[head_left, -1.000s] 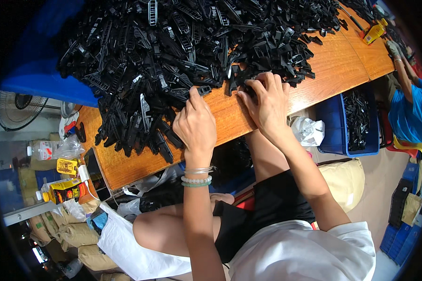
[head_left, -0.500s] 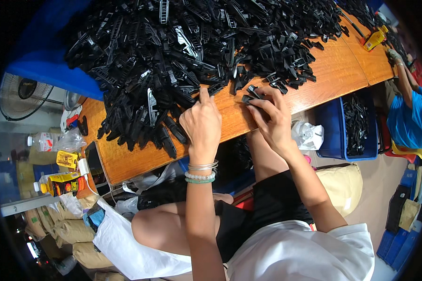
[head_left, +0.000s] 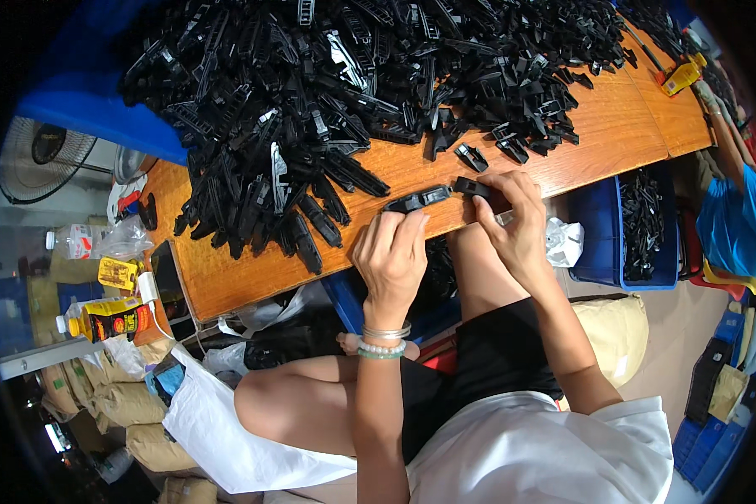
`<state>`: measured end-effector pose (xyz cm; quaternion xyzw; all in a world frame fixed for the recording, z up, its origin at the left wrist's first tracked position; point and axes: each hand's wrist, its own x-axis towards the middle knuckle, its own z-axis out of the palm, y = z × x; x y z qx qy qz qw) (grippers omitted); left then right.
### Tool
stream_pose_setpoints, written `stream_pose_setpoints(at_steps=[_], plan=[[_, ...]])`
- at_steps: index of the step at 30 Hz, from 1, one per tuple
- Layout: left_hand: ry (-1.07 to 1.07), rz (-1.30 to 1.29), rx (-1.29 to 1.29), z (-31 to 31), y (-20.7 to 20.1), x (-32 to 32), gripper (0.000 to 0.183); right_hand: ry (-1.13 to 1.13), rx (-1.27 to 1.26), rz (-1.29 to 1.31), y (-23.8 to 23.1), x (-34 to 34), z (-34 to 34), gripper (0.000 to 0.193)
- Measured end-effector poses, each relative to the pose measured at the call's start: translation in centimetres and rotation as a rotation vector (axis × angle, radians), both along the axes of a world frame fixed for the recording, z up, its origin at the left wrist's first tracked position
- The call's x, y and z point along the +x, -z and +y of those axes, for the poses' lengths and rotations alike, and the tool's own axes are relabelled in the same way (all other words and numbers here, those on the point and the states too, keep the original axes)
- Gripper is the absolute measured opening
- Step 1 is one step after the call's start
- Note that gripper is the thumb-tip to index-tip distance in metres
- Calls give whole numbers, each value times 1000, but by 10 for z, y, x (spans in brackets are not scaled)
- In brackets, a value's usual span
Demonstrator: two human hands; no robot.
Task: The person sorts through black plastic components on a table and assembles small plastic clips onto them by hand.
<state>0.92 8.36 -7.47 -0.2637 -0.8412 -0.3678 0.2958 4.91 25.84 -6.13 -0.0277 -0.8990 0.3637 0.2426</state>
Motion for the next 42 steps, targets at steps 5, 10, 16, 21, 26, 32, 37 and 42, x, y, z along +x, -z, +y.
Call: stream_pose_setpoints(at_steps=[5,10,16,21,26,32,37,42], plan=[[-108,-113,103,-1,-3,2,18,-56,-351,-123,-10,-4,7,25],[-59,-225,110,-6,-3,4,22,-260,-309,-133,-10,-20,11,23],[5,-219,108,-5,-5,1,22,-387,-248,-212,-15,-27,10,24],[53,-231,107,-4,-8,-1,20,-334,-190,-188,-14,-20,2,25],[5,-302,253,-8,-16,-5,23,-425,-265,-230,-17,8,4,22],[-13,-51,-100,6,-16,-18,16,-83,299,155,-13,-31,16,24],[-23,55,-121,8,0,7,20,-44,409,215,-11,-48,19,20],[-75,19,-15,5,-4,13,25,-207,-23,173,-8,-40,9,20]])
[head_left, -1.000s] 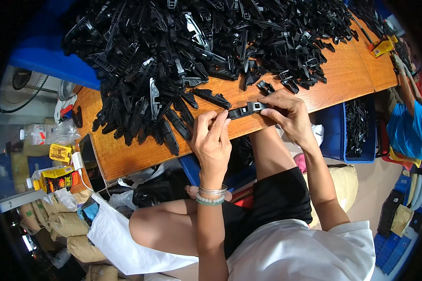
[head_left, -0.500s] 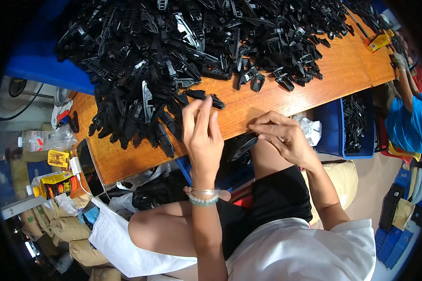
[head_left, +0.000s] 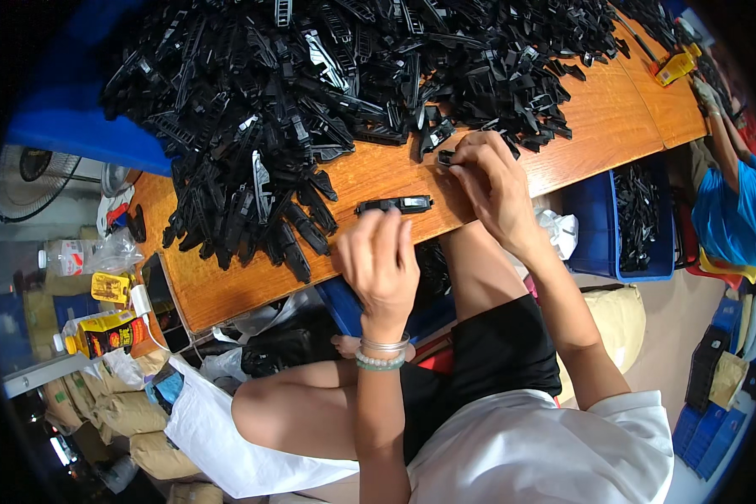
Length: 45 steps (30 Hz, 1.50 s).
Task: The person sorts through black plastic components on a table and assembles small plastic clips onto them by hand.
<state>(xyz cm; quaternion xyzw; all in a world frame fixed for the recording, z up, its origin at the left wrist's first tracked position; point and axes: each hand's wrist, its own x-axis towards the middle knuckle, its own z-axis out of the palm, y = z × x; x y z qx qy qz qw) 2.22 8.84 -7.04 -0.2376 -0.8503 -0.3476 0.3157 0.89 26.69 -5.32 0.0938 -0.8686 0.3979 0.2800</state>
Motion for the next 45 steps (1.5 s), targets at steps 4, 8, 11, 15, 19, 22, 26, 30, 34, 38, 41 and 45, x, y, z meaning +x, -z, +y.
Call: stream_pose_setpoints(at_steps=[4,8,11,15,19,22,26,30,34,38,41,45], plan=[[-61,-117,12,-4,-1,-8,27,-44,-410,-207,-7,5,-13,30],[-13,-119,10,-3,-1,-9,26,54,-3,-139,1,11,-6,30],[-5,-132,44,-6,-1,-9,23,109,34,-277,-1,21,0,29],[2,-162,92,-8,3,-10,22,-115,-255,-338,-10,26,-3,26],[20,-180,98,-7,0,-9,26,-112,-169,-375,-8,30,-4,26],[80,-151,91,-1,-3,-7,32,-119,-145,-381,-9,25,-12,26],[99,-185,64,-5,-10,-8,29,-134,-166,-369,-7,26,-12,27],[90,-141,190,-17,-10,7,30,-276,-93,-441,-22,53,-6,37],[-333,-11,-80,-46,-9,16,33,-405,-53,-473,-31,58,-9,41],[-451,3,-274,-55,-14,4,33,13,282,-87,-19,15,0,44],[-468,-8,-363,-52,-17,0,29,188,487,69,-9,-21,7,36],[-407,-63,-321,-38,-15,10,19,194,571,92,-1,-31,7,31]])
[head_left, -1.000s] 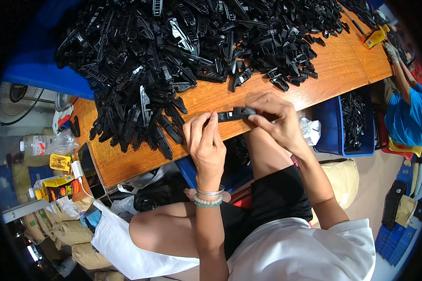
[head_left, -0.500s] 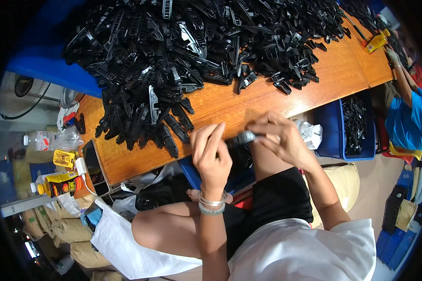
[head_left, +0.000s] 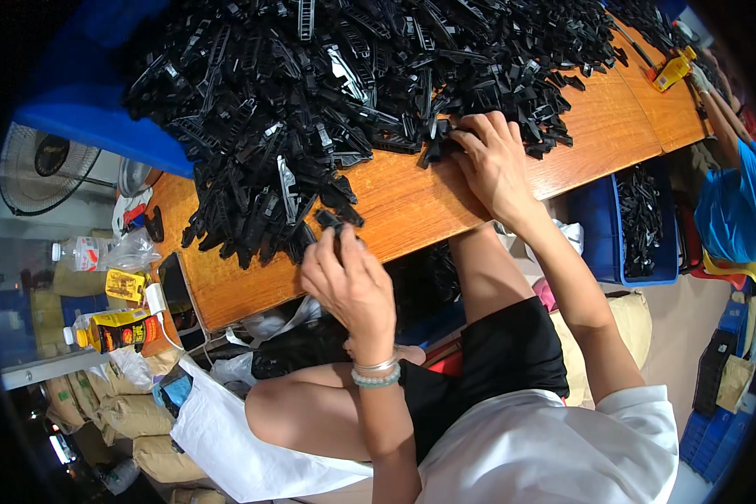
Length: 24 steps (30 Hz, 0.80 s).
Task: The person sorts through black plastic components on a table and assembles small plastic clips onto them by hand.
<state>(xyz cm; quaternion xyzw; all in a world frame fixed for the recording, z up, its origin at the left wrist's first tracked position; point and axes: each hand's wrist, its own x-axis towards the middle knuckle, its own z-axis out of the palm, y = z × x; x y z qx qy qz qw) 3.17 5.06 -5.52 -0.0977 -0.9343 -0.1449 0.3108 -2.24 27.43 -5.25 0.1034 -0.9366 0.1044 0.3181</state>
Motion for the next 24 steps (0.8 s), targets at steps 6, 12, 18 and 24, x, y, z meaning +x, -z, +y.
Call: stream_pose_setpoints(at_steps=[6,12,18,24], plan=[[115,-56,238,14,9,12,21,-37,-201,-143,-7,25,-10,33],[121,-113,482,15,7,14,25,-123,-386,-168,-6,29,-20,31],[231,-229,424,8,-6,1,18,-282,-1092,-515,-5,40,-30,34],[367,-289,506,4,-2,-12,22,-244,-864,-376,-14,43,-26,31]])
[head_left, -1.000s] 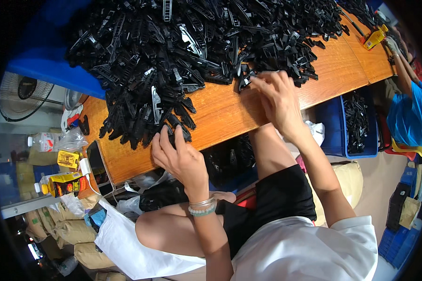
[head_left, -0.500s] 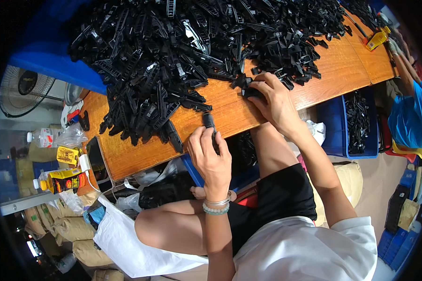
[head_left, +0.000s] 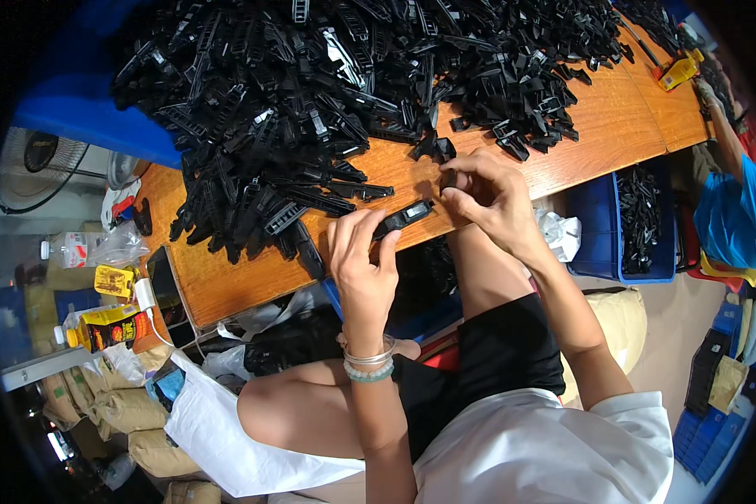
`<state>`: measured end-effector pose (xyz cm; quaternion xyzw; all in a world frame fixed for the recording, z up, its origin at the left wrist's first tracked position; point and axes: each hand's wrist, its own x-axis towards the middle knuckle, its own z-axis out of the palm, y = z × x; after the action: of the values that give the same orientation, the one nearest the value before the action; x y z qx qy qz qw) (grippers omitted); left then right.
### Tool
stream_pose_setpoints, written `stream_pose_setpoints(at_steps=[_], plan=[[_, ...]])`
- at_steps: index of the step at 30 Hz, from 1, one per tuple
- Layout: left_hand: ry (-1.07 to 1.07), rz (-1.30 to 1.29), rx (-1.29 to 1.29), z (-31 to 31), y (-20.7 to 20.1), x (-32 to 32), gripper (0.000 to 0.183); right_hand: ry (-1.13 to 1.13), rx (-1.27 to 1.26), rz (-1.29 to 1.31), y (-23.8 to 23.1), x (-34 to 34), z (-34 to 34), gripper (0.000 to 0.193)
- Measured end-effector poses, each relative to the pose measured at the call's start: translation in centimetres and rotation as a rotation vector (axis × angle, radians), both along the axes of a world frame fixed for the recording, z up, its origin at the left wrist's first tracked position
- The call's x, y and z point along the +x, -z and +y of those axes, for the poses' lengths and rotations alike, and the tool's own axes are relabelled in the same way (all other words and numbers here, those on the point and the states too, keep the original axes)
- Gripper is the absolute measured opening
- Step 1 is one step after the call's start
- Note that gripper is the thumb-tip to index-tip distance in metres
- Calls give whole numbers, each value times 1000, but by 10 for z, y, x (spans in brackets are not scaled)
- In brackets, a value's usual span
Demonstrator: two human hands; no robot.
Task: The person sorts through black plastic components on a table and assembles small plastic clips onto them by hand.
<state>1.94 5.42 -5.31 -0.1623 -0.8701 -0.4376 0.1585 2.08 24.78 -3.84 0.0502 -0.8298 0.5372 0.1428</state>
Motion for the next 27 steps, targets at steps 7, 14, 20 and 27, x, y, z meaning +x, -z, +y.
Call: stream_pose_setpoints(at_steps=[7,14,20,27], plan=[[80,-48,33,-3,0,-4,21,-189,63,-63,5,2,6,25],[115,-25,8,-3,-1,-8,22,-235,149,-71,-1,0,3,29],[206,-26,28,-5,-4,-11,26,-216,126,-18,3,5,-5,26],[-203,258,-104,-21,6,-7,29,-162,153,-61,-6,24,11,21]])
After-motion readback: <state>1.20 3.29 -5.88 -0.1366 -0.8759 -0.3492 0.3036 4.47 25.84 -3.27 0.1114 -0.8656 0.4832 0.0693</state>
